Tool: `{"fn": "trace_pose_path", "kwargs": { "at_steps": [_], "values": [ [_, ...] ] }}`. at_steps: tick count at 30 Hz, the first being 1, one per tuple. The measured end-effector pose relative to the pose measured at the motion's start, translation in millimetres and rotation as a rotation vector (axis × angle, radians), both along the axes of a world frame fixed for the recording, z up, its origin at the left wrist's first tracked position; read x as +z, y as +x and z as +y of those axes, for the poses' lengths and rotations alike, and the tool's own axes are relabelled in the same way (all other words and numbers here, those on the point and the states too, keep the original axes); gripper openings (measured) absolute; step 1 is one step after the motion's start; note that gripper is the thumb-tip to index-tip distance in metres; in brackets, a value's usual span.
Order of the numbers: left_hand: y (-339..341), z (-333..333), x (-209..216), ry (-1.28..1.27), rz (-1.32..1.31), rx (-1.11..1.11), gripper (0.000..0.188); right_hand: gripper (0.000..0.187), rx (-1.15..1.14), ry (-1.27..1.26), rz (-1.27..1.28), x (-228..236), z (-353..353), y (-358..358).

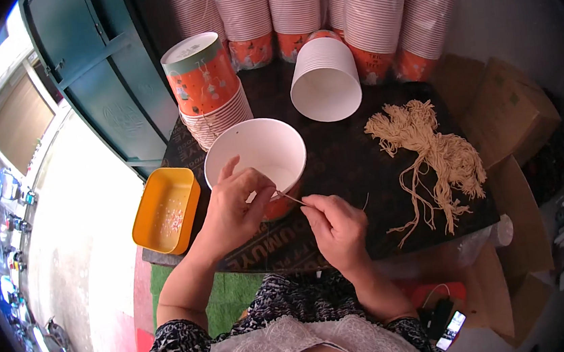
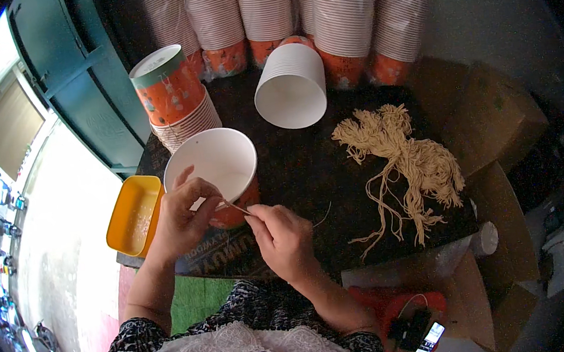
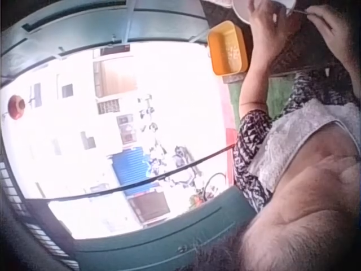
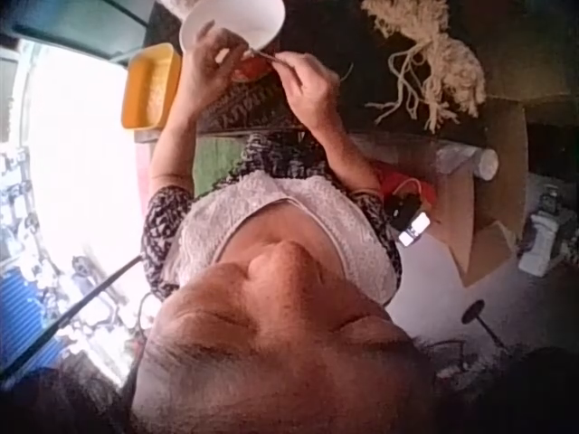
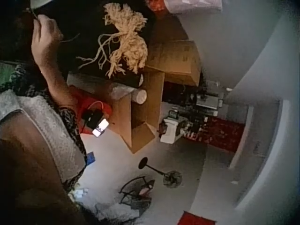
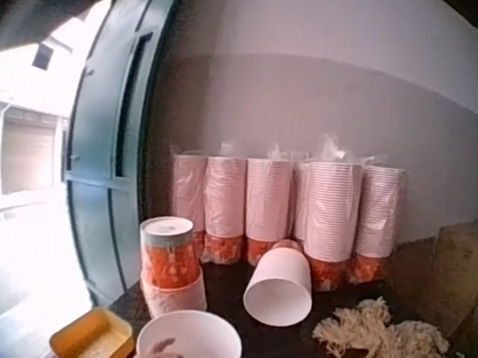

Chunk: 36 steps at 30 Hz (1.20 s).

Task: Attaching strings to the rims of paper buckets.

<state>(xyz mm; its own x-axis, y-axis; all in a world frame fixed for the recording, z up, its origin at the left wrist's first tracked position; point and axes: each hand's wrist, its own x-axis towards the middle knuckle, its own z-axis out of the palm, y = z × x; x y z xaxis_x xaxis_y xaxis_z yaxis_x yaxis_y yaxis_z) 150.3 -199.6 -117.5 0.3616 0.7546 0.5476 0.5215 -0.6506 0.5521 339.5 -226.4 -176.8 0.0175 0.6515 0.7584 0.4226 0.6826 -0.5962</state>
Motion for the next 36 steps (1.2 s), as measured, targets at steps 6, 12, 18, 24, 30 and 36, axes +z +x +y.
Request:
{"fn": "trace_pose_path", "kwargs": {
  "at_steps": [6, 12, 18, 24, 30, 36],
  "values": [
    [-1, 1, -1, 0.008, 0.015, 0.036, 0.006, 0.011, -0.010, 0.003, -0.025, 0, -8, 1],
    [-1, 2, -1, -0.024, -0.001, 0.057, 0.005, 0.008, -0.012, 0.004, -0.052, -11, -9, 6],
    [1, 6, 0, -0.019, 0.030, 0.049, 0.005, 0.008, -0.033, 0.059, -0.042, -14, -8, 10],
    [-3, 8, 1, -0.018, 0.132, -0.031, 0.005, 0.027, 0.093, -0.145, -0.124, 9, 10, 1],
    [-31, 0, 17, -0.063, -0.071, -0.037, 0.034, 0.015, 0.171, -0.137, 0.095, -2, 38, 7],
    [-69, 1, 32, 0.055, 0.304, -0.160, 0.059, 0.022, 0.562, -0.351, 0.174, 3, 57, 47]
  ]
}}
